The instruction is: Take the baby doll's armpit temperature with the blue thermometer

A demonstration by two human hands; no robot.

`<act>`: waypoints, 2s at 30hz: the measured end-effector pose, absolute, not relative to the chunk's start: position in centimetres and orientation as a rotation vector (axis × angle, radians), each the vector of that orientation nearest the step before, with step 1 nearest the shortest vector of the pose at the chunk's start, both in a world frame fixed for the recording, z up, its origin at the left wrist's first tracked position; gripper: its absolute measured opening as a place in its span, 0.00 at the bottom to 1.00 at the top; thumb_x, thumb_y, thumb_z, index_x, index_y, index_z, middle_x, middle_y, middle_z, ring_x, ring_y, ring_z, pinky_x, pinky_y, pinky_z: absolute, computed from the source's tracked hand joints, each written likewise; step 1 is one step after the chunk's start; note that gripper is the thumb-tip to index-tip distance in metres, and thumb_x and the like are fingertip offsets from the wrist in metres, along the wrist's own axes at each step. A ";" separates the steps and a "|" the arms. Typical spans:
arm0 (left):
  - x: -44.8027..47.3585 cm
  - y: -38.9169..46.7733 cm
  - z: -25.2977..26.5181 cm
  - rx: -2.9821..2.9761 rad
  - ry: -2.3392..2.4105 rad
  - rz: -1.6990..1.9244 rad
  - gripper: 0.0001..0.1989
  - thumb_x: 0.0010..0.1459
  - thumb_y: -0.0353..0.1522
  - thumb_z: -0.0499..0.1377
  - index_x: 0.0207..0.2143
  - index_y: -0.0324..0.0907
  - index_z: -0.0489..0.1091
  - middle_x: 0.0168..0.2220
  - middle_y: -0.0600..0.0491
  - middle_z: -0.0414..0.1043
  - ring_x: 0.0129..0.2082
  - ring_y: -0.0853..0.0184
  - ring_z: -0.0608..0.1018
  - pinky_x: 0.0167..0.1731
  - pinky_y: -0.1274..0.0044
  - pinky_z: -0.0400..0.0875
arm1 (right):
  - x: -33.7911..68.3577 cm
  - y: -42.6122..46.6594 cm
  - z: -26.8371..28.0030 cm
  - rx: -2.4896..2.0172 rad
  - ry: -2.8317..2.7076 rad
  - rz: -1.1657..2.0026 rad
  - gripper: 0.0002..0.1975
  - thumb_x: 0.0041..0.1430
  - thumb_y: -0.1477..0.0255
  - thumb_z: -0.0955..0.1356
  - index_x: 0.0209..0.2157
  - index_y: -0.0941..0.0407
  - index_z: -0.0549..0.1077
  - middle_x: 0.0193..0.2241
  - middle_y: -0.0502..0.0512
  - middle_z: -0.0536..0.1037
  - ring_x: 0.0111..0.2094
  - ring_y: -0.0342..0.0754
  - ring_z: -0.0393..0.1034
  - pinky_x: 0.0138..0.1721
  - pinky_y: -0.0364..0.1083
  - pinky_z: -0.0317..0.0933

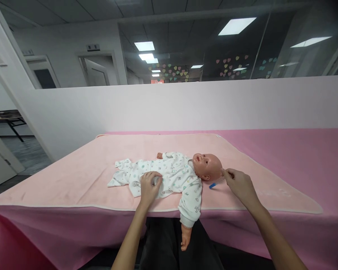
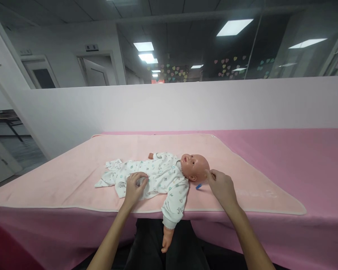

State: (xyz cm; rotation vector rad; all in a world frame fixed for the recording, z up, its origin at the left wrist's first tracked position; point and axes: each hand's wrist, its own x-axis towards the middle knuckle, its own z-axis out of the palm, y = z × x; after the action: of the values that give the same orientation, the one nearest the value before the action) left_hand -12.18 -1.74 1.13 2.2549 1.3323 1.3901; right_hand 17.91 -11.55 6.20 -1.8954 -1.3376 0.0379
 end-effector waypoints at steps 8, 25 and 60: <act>-12.2 -1.8 1.4 2.246 1.363 1.362 0.07 0.54 0.34 0.52 0.30 0.46 0.69 0.34 0.54 0.73 0.40 0.62 0.71 0.43 0.68 0.60 | 18.2 -11.8 12.8 -1.396 -1.200 0.519 0.21 0.50 0.58 0.63 0.41 0.57 0.69 0.12 0.42 0.55 0.12 0.36 0.45 0.13 0.38 0.41; -12.2 -2.2 1.6 2.198 1.407 1.295 0.06 0.54 0.34 0.53 0.32 0.45 0.69 0.35 0.53 0.72 0.40 0.61 0.70 0.44 0.67 0.59 | 13.4 -6.4 15.4 -1.171 -1.214 0.797 0.14 0.50 0.62 0.64 0.34 0.57 0.69 0.11 0.38 0.47 0.11 0.34 0.40 0.12 0.37 0.38; -12.9 -1.4 1.2 2.310 1.237 1.347 0.10 0.56 0.33 0.50 0.35 0.46 0.70 0.39 0.54 0.72 0.43 0.61 0.69 0.46 0.68 0.57 | 9.4 -13.1 14.4 -1.343 -1.122 0.316 0.10 0.46 0.71 0.62 0.27 0.59 0.73 0.13 0.46 0.64 0.14 0.36 0.51 0.18 0.38 0.46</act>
State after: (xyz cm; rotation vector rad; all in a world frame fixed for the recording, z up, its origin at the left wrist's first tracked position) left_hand -12.94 -1.35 1.19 2.3098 1.2371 1.3465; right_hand 9.39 -13.13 14.37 -1.3427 -1.1218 0.3160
